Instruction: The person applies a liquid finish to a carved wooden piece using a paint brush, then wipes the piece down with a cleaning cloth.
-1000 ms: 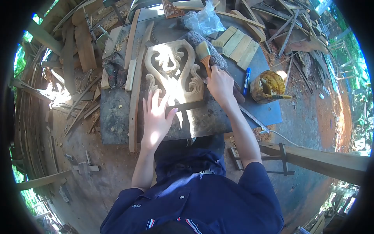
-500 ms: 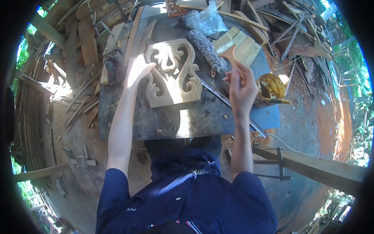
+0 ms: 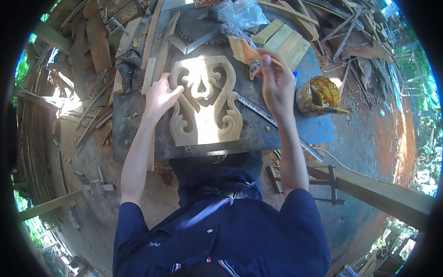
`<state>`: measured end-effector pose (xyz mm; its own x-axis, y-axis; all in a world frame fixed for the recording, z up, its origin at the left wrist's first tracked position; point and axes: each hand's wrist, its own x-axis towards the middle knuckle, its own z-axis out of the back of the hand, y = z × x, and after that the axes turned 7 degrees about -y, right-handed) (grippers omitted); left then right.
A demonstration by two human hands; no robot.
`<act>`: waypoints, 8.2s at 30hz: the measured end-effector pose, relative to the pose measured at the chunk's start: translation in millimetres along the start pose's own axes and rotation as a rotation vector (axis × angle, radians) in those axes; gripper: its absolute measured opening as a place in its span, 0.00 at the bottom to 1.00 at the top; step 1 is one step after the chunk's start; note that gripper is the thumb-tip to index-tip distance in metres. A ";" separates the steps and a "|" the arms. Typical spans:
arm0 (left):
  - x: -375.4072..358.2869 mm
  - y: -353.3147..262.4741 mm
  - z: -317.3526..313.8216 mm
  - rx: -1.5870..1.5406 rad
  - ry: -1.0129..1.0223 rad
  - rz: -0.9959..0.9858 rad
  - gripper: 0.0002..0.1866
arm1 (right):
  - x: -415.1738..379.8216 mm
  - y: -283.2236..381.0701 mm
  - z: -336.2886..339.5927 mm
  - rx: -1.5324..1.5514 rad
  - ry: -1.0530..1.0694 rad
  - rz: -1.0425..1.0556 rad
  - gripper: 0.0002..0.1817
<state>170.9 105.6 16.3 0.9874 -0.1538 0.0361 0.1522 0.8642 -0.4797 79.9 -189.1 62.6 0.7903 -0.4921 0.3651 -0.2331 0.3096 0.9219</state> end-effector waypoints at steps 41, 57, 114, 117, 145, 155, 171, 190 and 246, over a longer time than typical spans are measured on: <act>-70.0 -6.2 -7.1 -0.090 0.005 -0.998 0.47 | -16.6 -60.0 19.1 -1.005 0.325 0.146 0.16; 5.6 -11.4 -19.3 -0.052 -0.133 -1.003 0.39 | 44.5 25.0 -36.0 -0.555 -0.009 0.340 0.17; -58.5 14.2 24.3 0.064 -0.040 -0.427 0.14 | 54.2 -25.1 -80.7 -0.370 0.251 0.433 0.12; -108.1 10.8 22.3 0.136 -0.197 -0.727 0.15 | 50.2 -14.9 -87.8 -0.176 0.248 0.242 0.11; -153.5 -0.3 -9.2 0.002 -0.217 -0.681 0.13 | 37.4 -19.9 -103.2 -0.229 0.308 0.296 0.13; -154.1 0.0 -8.7 -0.029 -0.204 -0.667 0.13 | 37.9 -21.6 -114.0 -0.216 0.320 0.407 0.11; -154.2 1.0 -8.4 -0.031 -0.190 -0.650 0.14 | 46.9 -13.2 -127.9 -0.188 0.312 0.272 0.11; -155.3 0.1 -7.8 -0.037 -0.207 -0.644 0.13 | 53.0 -12.8 -148.0 -0.228 0.253 0.315 0.11; -173.1 10.2 -6.3 -0.063 -0.377 -0.511 0.06 | 14.2 27.1 -131.4 -0.154 0.630 0.232 0.11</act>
<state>1.2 138.0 -0.4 0.7400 -0.3497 0.5745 0.6161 0.6952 -0.3704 159.2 -80.8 75.7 0.9194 0.1535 0.3622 -0.3895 0.4846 0.7832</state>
